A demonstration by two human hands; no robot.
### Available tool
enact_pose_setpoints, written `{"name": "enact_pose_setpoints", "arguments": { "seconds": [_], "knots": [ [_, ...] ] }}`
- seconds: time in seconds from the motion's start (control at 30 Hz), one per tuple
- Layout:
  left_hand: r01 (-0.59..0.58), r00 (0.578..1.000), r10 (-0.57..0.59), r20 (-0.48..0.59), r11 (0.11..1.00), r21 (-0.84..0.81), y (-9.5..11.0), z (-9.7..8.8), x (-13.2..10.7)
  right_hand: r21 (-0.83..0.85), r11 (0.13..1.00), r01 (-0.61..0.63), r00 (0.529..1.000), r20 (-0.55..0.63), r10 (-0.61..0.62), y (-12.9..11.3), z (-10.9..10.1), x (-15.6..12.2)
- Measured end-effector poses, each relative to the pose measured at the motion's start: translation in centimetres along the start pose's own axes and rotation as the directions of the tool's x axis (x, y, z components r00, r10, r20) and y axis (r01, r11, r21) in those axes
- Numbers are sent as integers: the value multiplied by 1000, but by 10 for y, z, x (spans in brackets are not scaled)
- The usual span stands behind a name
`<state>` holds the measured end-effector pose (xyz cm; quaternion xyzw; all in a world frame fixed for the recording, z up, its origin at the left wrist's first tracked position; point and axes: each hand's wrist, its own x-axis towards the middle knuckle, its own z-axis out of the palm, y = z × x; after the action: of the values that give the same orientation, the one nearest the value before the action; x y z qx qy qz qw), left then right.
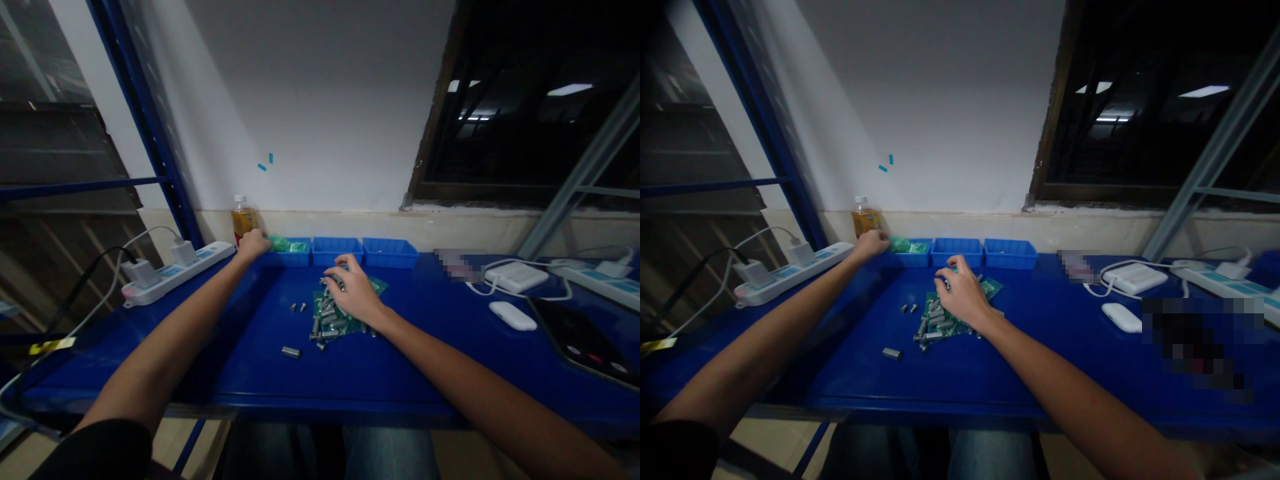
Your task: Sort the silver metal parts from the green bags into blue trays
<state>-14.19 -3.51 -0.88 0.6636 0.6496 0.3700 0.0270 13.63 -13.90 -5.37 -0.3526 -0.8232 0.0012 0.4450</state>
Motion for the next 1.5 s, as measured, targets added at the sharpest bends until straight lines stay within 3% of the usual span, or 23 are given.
{"name": "enact_pose_setpoints", "arguments": {
  "seconds": [0.1, 0.23, 0.37, 0.5, 0.57, 0.63, 0.7, 0.73, 1.03, 1.17, 1.33, 1.5],
  "knots": [
    [49, 998, -41, -42, 979, 198, 5, 6, -2, -6, 1000, -14, 1000, 20, 14, 0, 2, 0],
    [-39, 999, 28, 39, 943, 330, 19, 15, -19, -34, 999, 16, 997, 75, -13, -3, 4, -1],
    [-102, 994, 81, 71, 913, 395, 35, 16, -53, -46, 996, 80, 983, 172, -71, -11, 6, -2],
    [-239, 969, 198, 149, 905, 352, 53, 2, -83, -48, 992, 120, 970, 217, -107, -16, 8, -2],
    [-350, 903, 258, 344, 905, 241, 59, -7, -94, -53, 991, 124, 969, 222, -110, -16, 8, -2],
    [-400, 754, 294, 587, 915, 56, 62, -12, -102, -57, 991, 119, 969, 223, -103, -15, 8, -2],
    [-360, 628, 316, 711, 928, -94, 62, -13, -107, -62, 992, 110, 970, 225, -94, -13, 8, -2],
    [-329, 610, 320, 725, 934, -136, 62, -12, -108, -67, 992, 107, 970, 227, -89, -13, 8, -2],
    [-150, 713, 280, 643, 956, -250, 48, -7, -96, -58, 993, 107, 966, 244, -89, -12, 7, -2],
    [-208, 719, 310, 622, 950, -232, 41, -6, -95, -87, 989, 122, 957, 273, -94, -12, 9, -3],
    [-275, 770, 320, 553, 947, -166, 39, -3, -97, -87, 985, 148, 950, 289, -117, -15, 11, -4],
    [-365, 753, 399, 523, 915, -171, 41, 2, -100, -78, 986, 148, 949, 292, -119, -14, 11, -4]
  ]
}}
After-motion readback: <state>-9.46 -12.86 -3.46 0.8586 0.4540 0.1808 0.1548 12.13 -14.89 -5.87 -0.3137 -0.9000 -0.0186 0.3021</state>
